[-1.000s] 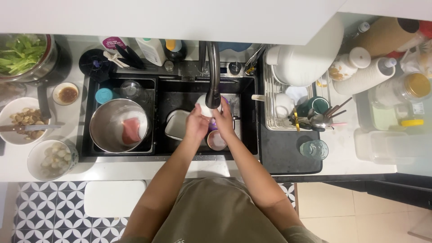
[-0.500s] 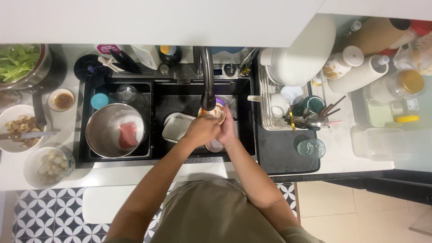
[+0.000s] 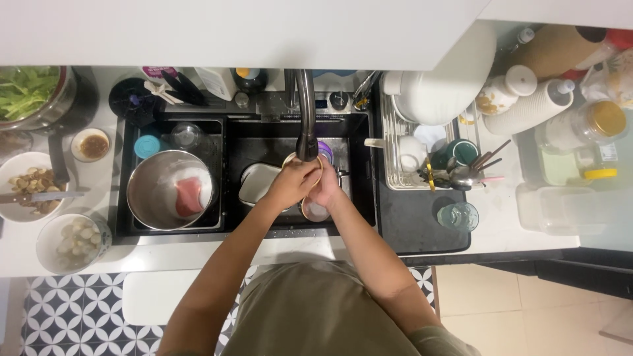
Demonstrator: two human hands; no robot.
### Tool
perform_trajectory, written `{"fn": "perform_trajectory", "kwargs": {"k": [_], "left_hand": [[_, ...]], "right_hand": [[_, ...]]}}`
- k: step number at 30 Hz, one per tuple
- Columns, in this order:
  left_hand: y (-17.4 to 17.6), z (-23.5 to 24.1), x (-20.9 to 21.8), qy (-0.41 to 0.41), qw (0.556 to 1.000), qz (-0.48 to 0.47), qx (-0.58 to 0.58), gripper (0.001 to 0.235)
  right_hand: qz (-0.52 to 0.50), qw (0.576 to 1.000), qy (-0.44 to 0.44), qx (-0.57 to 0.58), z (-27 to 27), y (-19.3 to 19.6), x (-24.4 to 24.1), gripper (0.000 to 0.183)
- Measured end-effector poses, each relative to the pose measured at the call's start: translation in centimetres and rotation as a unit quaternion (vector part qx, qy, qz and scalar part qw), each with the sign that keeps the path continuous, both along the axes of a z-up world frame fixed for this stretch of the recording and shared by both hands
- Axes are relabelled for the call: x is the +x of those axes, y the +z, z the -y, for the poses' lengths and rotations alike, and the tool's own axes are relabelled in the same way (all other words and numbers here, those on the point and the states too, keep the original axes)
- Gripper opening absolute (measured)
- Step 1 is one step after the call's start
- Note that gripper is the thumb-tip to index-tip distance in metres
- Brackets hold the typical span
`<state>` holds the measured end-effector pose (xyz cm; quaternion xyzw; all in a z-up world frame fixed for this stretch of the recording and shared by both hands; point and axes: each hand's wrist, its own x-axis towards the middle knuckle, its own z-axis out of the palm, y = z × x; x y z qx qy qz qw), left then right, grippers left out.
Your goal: The person washes various kitchen items in a sink, including a white bowl, a small container, a metal pot, and chopsticks. They use a purple sponge and running water to scrub and rinse the items, then place them in a drying rack.
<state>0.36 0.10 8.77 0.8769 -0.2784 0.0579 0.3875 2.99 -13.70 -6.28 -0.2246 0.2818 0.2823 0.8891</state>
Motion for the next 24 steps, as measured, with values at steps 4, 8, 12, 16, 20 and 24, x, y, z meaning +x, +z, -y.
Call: {"fn": "perform_trajectory", "kwargs": {"k": [4, 8, 12, 16, 20, 24], "left_hand": [[-0.3, -0.7, -1.5, 0.019, 0.995, 0.067, 0.075, 0.020], [-1.7, -1.4, -1.7, 0.047, 0.967, 0.219, 0.125, 0.005], [-0.8, -1.7, -2.4, 0.073, 0.966, 0.221, 0.112, 0.008], [-4.7, -1.6, -2.0, 0.151, 0.897, -0.224, -0.350, 0.016], [-2.5, -2.6, -1.9, 0.213, 0.876, -0.271, -0.337, 0.039], [4.3, -1.3, -3.8, 0.144, 0.968, -0.169, -0.115, 0.108]], "right_hand": [[-0.008, 1.000, -0.006, -0.001, -0.2, 4.1, 0.1, 0.048], [-0.002, 0.999, -0.034, 0.003, -0.2, 8.2, -0.1, 0.048], [0.019, 0.999, -0.030, 0.011, -0.5, 10.5, 0.3, 0.042], [0.028, 0.999, 0.011, -0.021, 0.2, 13.9, -0.4, 0.039], [0.049, 0.995, 0.066, -0.058, 1.1, 11.5, -0.7, 0.040], [0.045, 0.986, 0.085, -0.133, 2.0, 4.7, 0.0, 0.046]]}}
